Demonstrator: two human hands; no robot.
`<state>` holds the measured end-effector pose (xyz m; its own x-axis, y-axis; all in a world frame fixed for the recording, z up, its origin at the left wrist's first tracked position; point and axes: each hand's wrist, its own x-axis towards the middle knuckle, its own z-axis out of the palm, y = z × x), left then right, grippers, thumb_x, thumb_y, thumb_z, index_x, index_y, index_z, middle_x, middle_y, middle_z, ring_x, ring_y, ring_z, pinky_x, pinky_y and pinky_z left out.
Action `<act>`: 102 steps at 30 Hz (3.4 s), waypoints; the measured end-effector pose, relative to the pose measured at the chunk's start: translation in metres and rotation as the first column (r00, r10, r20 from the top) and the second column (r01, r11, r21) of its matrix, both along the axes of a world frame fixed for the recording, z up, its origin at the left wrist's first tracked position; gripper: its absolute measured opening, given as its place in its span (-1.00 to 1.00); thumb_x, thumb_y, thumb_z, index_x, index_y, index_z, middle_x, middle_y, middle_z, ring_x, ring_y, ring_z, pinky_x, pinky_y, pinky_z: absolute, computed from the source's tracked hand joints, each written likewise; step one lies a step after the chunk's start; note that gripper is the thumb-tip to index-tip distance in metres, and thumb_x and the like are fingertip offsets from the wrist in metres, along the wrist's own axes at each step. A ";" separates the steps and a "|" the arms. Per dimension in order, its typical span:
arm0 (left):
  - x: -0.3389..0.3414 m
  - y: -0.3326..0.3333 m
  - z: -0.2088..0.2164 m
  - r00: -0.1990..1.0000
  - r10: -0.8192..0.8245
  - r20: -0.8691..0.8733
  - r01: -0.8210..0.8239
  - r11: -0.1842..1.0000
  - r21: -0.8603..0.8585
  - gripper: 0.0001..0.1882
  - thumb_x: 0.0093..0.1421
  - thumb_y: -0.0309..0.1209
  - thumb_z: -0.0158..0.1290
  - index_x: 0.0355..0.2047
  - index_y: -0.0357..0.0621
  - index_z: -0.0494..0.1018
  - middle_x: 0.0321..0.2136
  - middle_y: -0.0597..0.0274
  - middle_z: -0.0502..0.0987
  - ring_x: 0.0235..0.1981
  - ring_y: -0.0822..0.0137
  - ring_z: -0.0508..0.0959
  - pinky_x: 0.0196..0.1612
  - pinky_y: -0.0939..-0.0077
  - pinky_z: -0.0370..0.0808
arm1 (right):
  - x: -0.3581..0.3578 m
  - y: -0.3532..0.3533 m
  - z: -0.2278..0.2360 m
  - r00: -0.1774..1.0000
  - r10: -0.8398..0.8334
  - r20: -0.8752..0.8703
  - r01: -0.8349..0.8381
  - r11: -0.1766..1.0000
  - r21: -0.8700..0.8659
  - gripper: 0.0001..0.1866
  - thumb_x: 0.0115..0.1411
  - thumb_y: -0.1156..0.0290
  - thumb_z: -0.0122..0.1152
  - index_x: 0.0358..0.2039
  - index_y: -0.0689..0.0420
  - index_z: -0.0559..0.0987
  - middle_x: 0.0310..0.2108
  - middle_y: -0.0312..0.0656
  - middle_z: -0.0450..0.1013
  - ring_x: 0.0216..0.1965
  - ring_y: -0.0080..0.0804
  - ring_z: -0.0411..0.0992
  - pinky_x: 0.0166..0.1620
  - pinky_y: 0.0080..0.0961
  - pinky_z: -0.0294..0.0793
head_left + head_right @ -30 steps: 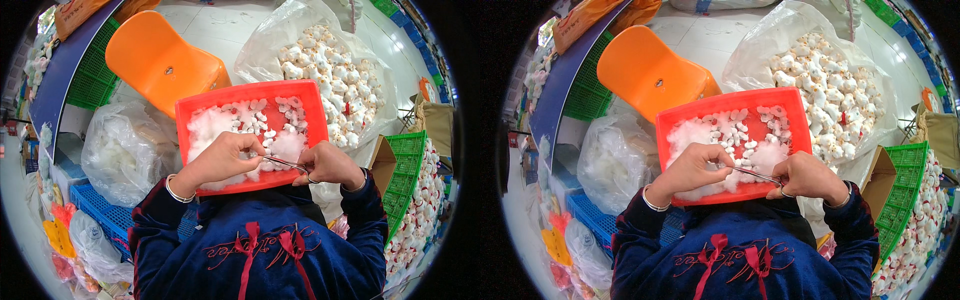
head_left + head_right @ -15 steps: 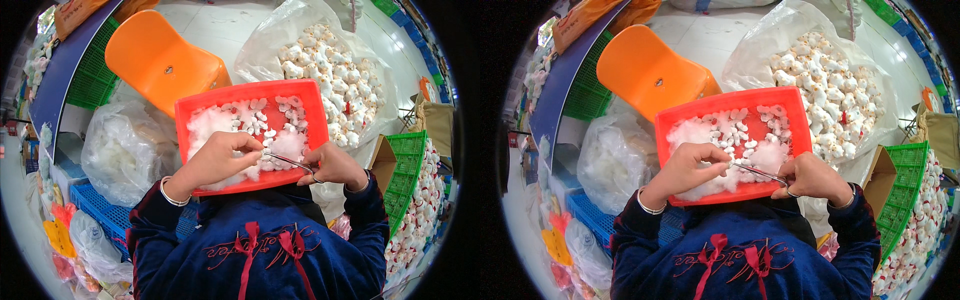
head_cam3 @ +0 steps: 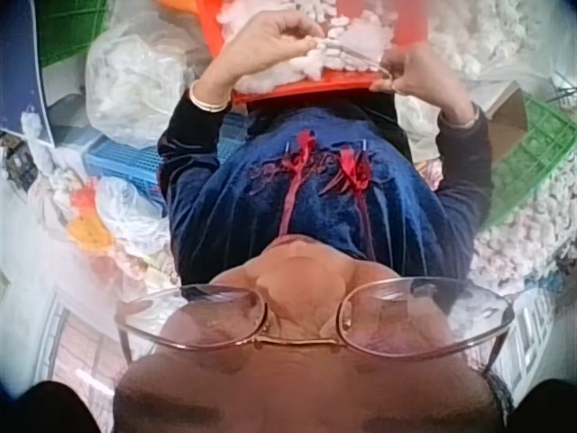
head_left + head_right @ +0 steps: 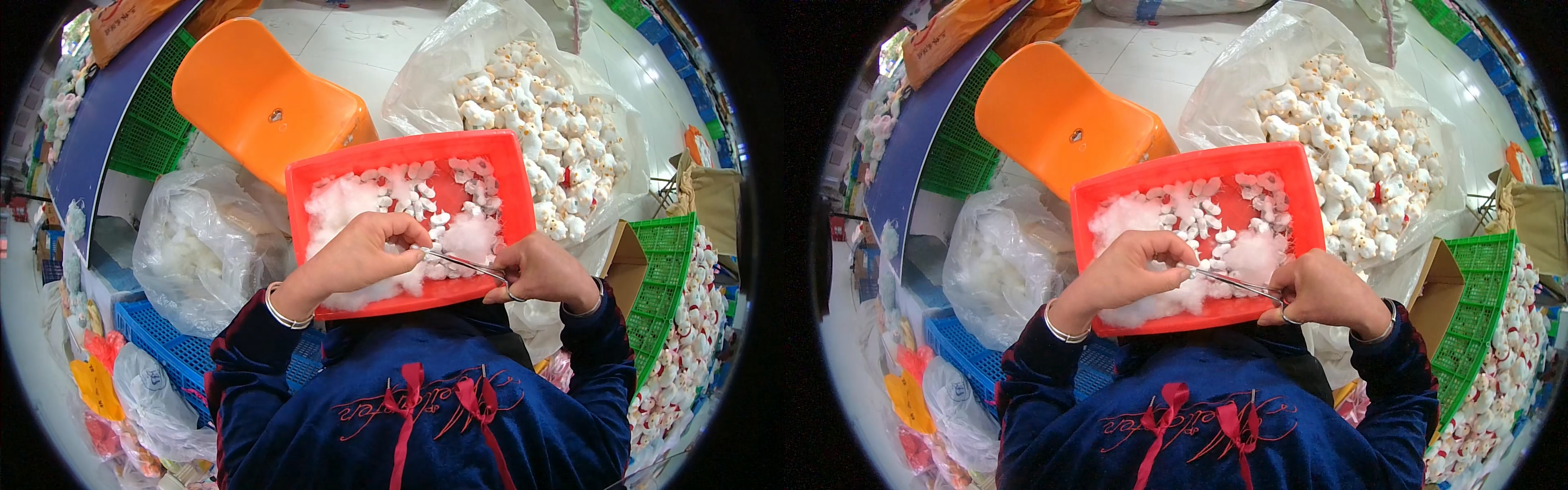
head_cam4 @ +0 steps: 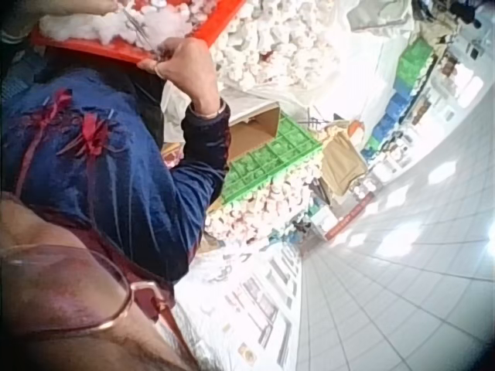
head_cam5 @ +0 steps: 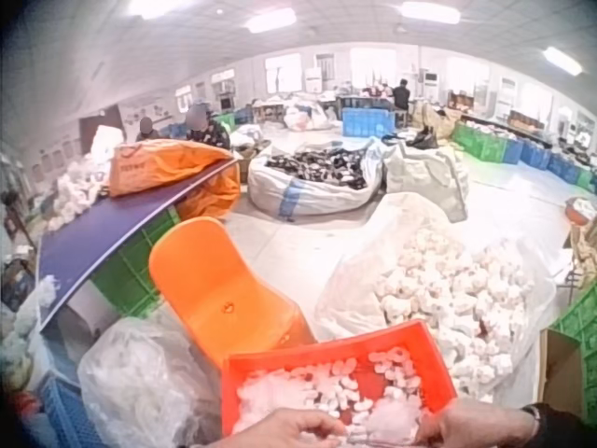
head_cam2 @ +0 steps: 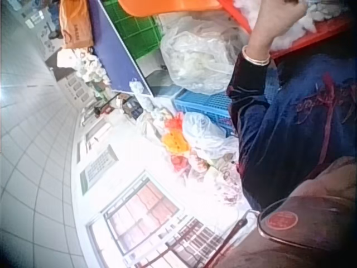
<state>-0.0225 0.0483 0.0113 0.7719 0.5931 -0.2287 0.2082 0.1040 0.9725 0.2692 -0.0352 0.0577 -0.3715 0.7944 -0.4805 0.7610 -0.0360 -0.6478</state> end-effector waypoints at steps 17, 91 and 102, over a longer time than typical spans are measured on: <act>0.011 -0.020 -0.016 0.972 0.223 0.075 -0.223 0.770 0.597 -0.74 0.19 -0.62 0.17 -0.09 -0.25 0.60 -0.32 0.08 0.57 -0.33 0.19 0.62 -0.24 0.39 0.56 | -0.003 0.000 -0.030 0.961 -0.174 -0.217 0.115 0.959 -0.259 -0.51 0.05 0.06 0.63 -0.57 0.25 0.61 -0.71 -0.40 0.29 -0.60 -0.68 0.20 -0.53 -0.50 0.20; -0.012 0.001 -0.017 0.971 0.223 0.090 -0.206 0.964 -0.169 -0.76 0.29 -0.51 0.14 -0.06 -0.33 0.56 -0.36 0.27 0.63 -0.50 0.56 0.50 -0.37 0.66 0.46 | 0.010 -0.010 0.018 0.999 -0.042 -0.004 0.042 0.996 -0.074 -0.64 0.02 0.22 0.57 -0.51 0.25 0.61 -0.69 -0.17 0.41 -0.63 -0.39 0.38 -0.48 -0.39 0.35; 0.017 -0.030 -0.028 0.850 0.461 0.253 -0.331 0.843 -0.424 -0.85 0.36 -0.48 0.13 -0.11 -0.26 0.57 -0.35 0.28 0.60 -0.48 0.59 0.43 -0.37 0.71 0.38 | 0.008 -0.012 -0.001 0.995 -0.081 -0.059 0.078 0.996 -0.052 -0.60 0.00 0.19 0.61 -0.53 0.25 0.59 -0.70 -0.20 0.36 -0.63 -0.46 0.33 -0.49 -0.43 0.31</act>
